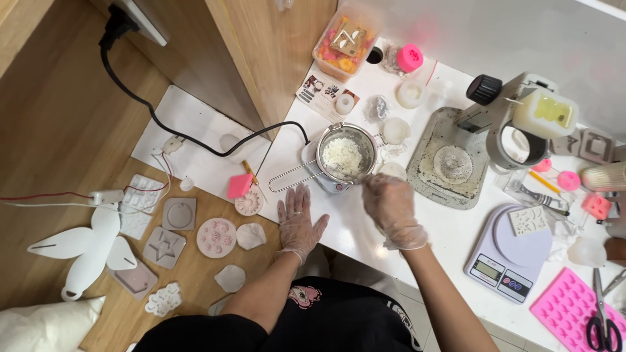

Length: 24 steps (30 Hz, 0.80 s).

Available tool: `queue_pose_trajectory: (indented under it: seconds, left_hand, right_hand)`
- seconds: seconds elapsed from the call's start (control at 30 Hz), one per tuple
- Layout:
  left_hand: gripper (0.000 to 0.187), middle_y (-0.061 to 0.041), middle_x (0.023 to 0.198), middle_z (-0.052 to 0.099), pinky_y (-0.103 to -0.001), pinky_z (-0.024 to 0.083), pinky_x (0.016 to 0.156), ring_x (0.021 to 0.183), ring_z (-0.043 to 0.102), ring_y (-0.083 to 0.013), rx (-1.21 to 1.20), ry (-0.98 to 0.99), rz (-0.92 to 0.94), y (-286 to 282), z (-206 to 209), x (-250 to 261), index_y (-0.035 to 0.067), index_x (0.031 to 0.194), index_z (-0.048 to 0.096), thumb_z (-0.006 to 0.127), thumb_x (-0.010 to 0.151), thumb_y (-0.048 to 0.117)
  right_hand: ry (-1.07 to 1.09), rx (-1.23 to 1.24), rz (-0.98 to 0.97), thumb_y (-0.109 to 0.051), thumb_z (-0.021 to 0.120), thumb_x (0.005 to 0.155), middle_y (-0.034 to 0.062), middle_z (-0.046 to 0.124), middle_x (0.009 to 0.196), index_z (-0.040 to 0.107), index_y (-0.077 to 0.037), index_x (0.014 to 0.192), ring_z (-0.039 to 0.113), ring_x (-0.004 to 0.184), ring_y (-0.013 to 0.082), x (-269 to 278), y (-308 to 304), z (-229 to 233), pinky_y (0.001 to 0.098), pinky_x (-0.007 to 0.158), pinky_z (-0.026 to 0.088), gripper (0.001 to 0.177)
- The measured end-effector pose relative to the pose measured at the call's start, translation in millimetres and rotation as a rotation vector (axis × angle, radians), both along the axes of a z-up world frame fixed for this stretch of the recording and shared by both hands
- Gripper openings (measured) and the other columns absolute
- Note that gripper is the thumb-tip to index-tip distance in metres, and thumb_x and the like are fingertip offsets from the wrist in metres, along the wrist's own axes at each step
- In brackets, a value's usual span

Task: Melting wax and adding color or additives to a pot on a heating plate for candle making.

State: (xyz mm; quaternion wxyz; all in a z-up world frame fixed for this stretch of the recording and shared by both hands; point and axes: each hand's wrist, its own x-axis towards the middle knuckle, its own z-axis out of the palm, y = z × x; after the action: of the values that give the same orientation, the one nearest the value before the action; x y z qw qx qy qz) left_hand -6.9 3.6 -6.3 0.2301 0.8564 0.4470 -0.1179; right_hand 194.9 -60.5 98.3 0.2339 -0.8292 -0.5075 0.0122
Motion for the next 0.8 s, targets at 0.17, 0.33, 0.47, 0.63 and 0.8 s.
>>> queue_pose_trajectory:
  seconds: [0.17,0.33,0.47,0.63,0.8]
  left_hand:
    - [0.089,-0.007,0.172,0.001,-0.054,-0.001,0.124,0.157,-0.003,-0.0315,-0.027,0.009,0.004,1,7,0,0.015,0.164,0.004,0.032,0.097,0.067]
    - [0.087,-0.006,0.172,0.000,-0.054,0.000,0.124,0.158,-0.002,-0.0307,-0.041,0.014,0.005,1,11,0,0.016,0.164,0.005,0.030,0.098,0.067]
    - [0.087,-0.006,0.172,-0.002,-0.054,-0.002,0.124,0.158,-0.004,-0.0313,-0.043,0.022,0.009,2,9,1,0.015,0.164,0.004,0.028,0.099,0.067]
    - [0.087,-0.005,0.173,-0.003,-0.053,-0.003,0.124,0.158,-0.005,-0.0303,-0.061,0.034,0.008,3,14,0,0.016,0.164,0.003,0.028,0.099,0.066]
    - [0.087,-0.006,0.172,-0.002,-0.054,-0.002,0.124,0.158,-0.005,-0.0305,-0.053,0.034,-0.006,2,16,0,0.016,0.164,0.004,0.031,0.099,0.067]
  right_hand:
    - [-0.091,-0.027,-0.039,-0.020,0.070,0.086,0.0106,0.069,0.061,0.072,-0.010,0.066,0.070,0.062,0.0380,-4,6,20,0.0503,0.059,0.057,0.022]
    - [0.014,-0.043,-0.106,-0.022,0.068,0.088,0.0037,0.071,0.065,0.072,-0.018,0.069,0.072,0.067,0.0314,-5,-2,24,0.0450,0.065,0.058,0.020]
    - [-0.020,-0.124,-0.096,-0.021,0.068,0.086,0.0061,0.070,0.061,0.072,-0.015,0.065,0.072,0.066,0.0337,-5,-2,4,0.0463,0.065,0.059,0.022]
    - [-0.022,0.019,-0.049,-0.018,0.071,0.087,0.0015,0.068,0.058,0.067,-0.019,0.060,0.070,0.060,0.0256,-4,3,24,0.0349,0.063,0.059,0.028]
    - [-0.169,-0.031,0.006,-0.024,0.074,0.078,0.0098,0.069,0.062,0.070,-0.014,0.060,0.070,0.069,0.0362,3,5,21,0.0521,0.062,0.057,0.021]
